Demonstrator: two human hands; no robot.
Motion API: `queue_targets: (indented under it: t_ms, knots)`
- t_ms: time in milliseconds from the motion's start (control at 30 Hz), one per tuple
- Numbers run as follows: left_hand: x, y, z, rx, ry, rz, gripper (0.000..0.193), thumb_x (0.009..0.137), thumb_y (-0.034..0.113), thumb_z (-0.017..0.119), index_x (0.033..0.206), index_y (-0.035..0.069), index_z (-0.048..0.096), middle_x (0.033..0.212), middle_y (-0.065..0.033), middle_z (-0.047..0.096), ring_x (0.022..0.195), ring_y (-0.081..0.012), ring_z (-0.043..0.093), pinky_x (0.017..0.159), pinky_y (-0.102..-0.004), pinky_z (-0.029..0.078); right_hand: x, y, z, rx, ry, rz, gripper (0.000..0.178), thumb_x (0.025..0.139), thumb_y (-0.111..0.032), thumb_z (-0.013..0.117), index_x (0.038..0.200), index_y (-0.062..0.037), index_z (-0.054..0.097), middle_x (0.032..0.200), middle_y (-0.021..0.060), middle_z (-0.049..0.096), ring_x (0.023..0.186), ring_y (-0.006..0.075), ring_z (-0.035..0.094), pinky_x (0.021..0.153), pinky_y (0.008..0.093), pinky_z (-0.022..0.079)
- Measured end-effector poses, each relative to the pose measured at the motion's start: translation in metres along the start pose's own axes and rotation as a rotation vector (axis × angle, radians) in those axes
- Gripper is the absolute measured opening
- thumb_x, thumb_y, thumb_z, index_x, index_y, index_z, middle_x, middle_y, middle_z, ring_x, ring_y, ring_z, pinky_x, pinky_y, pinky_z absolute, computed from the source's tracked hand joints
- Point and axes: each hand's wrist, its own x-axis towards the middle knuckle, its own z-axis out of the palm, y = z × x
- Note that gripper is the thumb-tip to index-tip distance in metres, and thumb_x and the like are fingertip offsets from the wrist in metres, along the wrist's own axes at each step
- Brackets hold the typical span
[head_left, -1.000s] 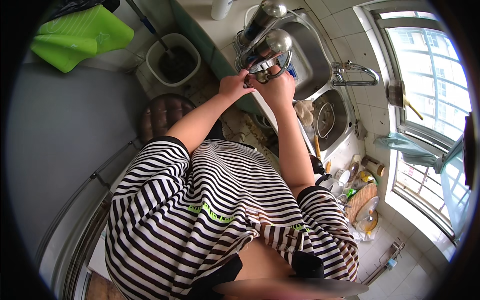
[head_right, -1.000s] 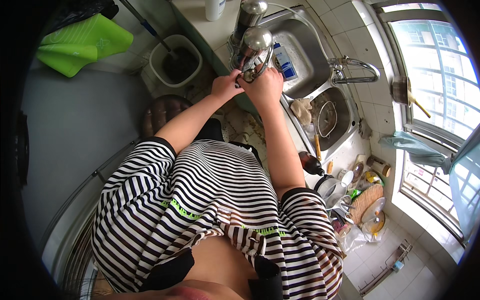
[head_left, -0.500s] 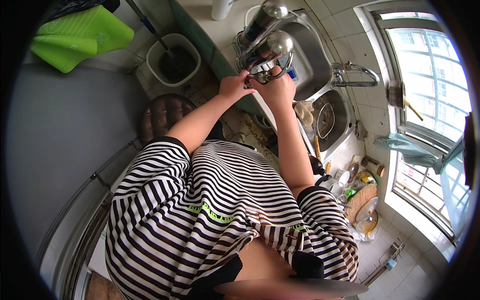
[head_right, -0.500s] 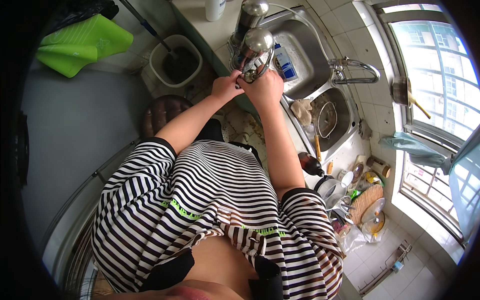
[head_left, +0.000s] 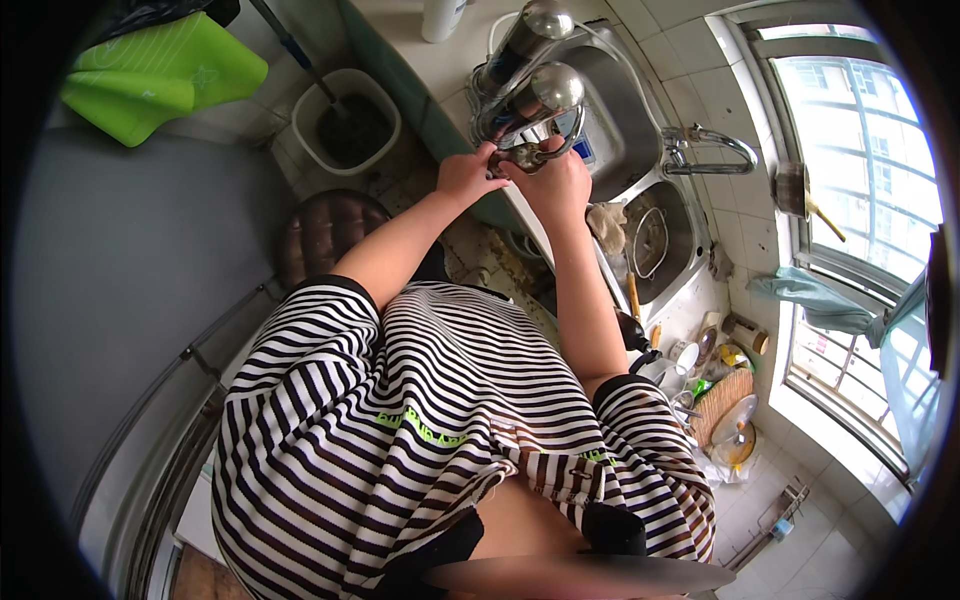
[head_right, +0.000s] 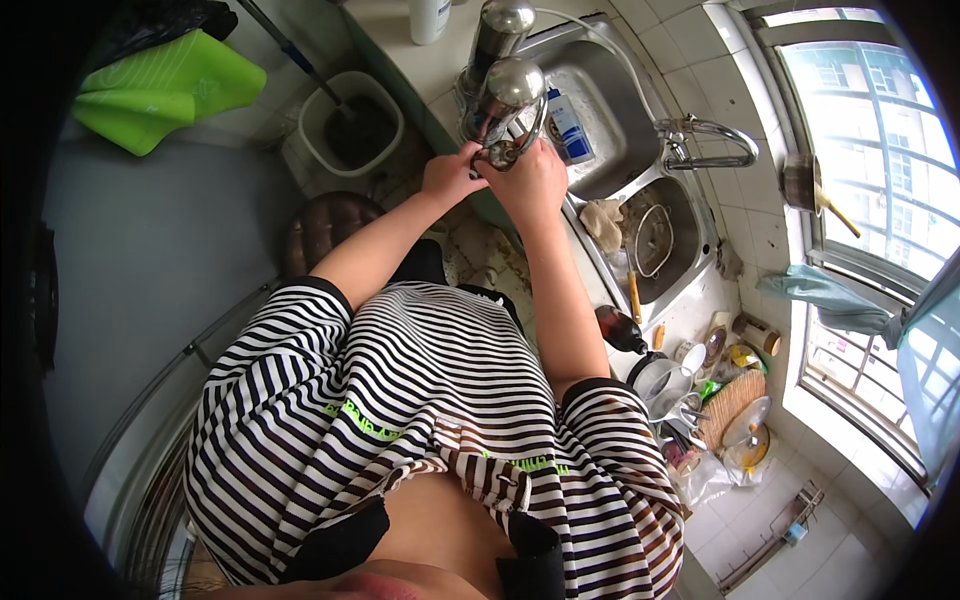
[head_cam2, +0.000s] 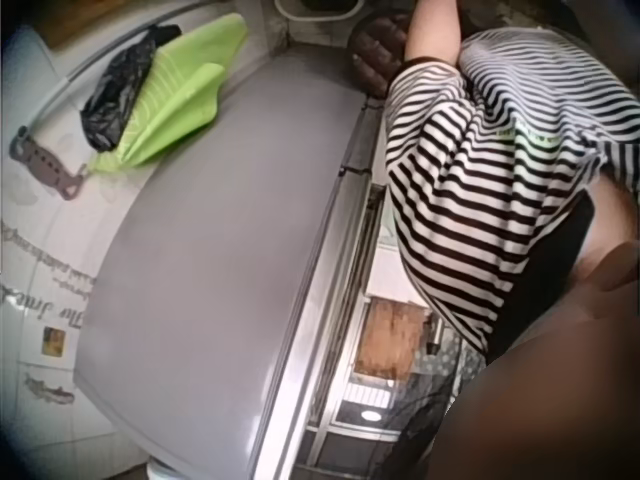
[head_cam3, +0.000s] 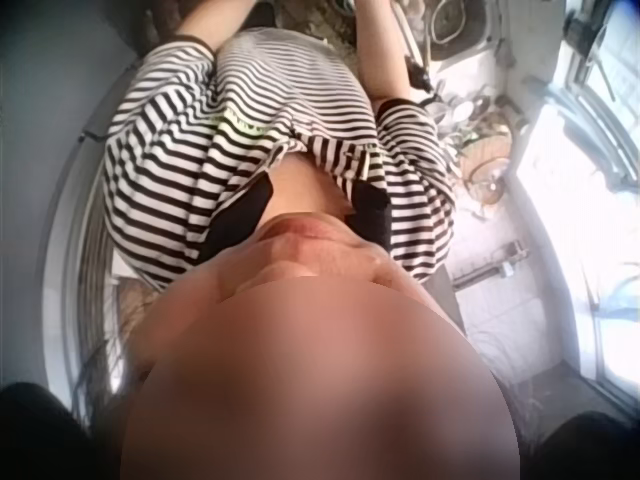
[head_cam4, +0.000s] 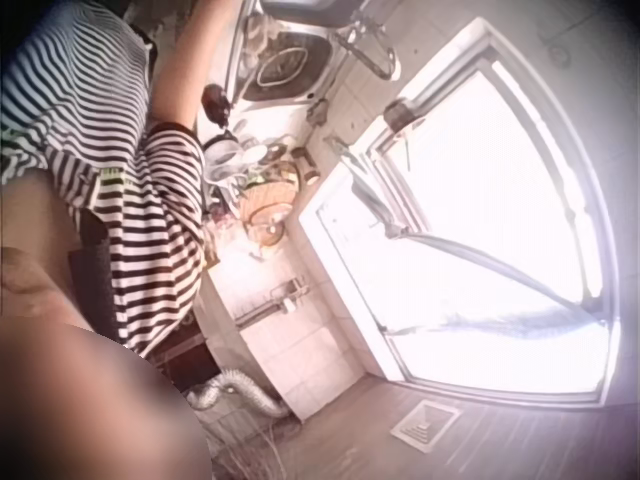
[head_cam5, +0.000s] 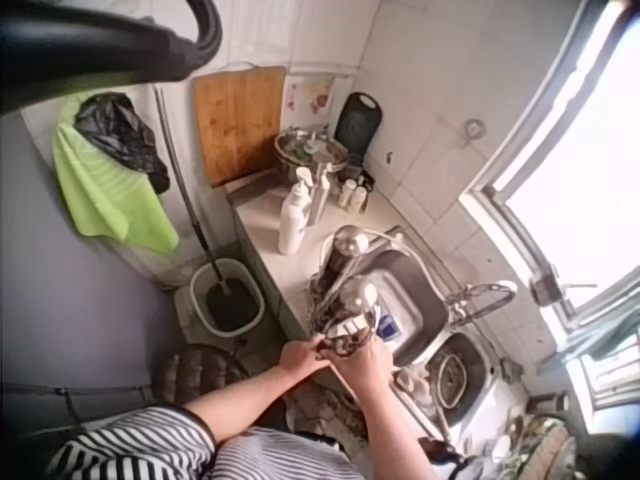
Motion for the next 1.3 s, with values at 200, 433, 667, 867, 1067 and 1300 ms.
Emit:
queue_targets:
  t_ms: [200, 433, 667, 867, 1067, 1300]
  knots:
    - [0.001, 0.004, -0.003, 0.057, -0.074, -0.069, 0.063, 0.069, 0.044, 0.081, 0.117, 0.017, 0.049, 0.080, -0.0093, 0.069, 0.070, -0.0342, 0.067, 0.059, -0.0453, 0.051, -0.003, 0.032, 0.020, 0.189, 0.177, -0.218, 0.043, 0.061, -0.018, 0.084, 0.095, -0.0014, 0.064, 0.089, 0.0156, 0.067, 0.089, 0.0353, 0.064, 0.080, 0.0424, 0.051]
    - [0.001, 0.001, 0.000, 0.043, -0.043, -0.052, 0.064, 0.069, 0.047, 0.081, 0.115, 0.016, 0.049, 0.076, -0.0100, 0.068, 0.069, -0.0352, 0.066, 0.058, -0.0463, 0.051, 0.001, 0.026, 0.013, 0.083, 0.140, -0.213, 0.050, 0.064, -0.028, 0.087, 0.101, -0.0046, 0.064, 0.088, 0.0135, 0.070, 0.087, 0.0321, 0.066, 0.077, 0.0411, 0.052]
    - [0.001, 0.001, 0.000, 0.025, -0.004, 0.002, 0.065, 0.069, 0.053, 0.079, 0.111, 0.013, 0.049, 0.070, -0.0109, 0.066, 0.066, -0.0357, 0.066, 0.057, -0.0471, 0.050, 0.002, 0.014, 0.013, 0.019, 0.074, -0.039, 0.048, 0.061, -0.035, 0.088, 0.092, -0.0051, 0.067, 0.083, 0.0161, 0.069, 0.078, 0.0321, 0.067, 0.071, 0.0406, 0.053]
    - [0.001, 0.006, -0.006, 0.040, -0.037, -0.036, 0.066, 0.068, 0.053, 0.080, 0.111, 0.013, 0.049, 0.071, -0.0113, 0.067, 0.068, -0.0363, 0.066, 0.059, -0.0473, 0.051, 0.010, 0.020, -0.009, 0.231, 0.055, -0.242, 0.038, 0.061, -0.013, 0.083, 0.096, -0.0067, 0.068, 0.088, 0.0134, 0.068, 0.090, 0.0335, 0.065, 0.078, 0.0410, 0.052]
    - [0.001, 0.008, -0.011, 0.014, -0.072, -0.060, 0.065, 0.069, 0.050, 0.081, 0.113, 0.013, 0.049, 0.076, -0.0129, 0.068, 0.071, -0.0363, 0.067, 0.060, -0.0470, 0.050, 0.001, 0.013, -0.028, 0.219, 0.052, -0.204, 0.041, 0.063, -0.015, 0.083, 0.100, -0.0084, 0.067, 0.092, 0.0116, 0.069, 0.092, 0.0332, 0.064, 0.080, 0.0408, 0.052]
    - [-0.014, 0.006, -0.022, -0.185, 0.024, -0.201, 0.040, 0.081, 0.035, 0.078, 0.100, 0.008, 0.054, 0.068, -0.0098, 0.060, 0.060, -0.0285, 0.060, 0.057, -0.0372, 0.047, -0.010, 0.012, -0.046, 0.272, 0.095, -0.183, 0.047, 0.062, -0.008, 0.084, 0.105, -0.0080, 0.067, 0.098, 0.0120, 0.068, 0.094, 0.0319, 0.064, 0.082, 0.0392, 0.051]
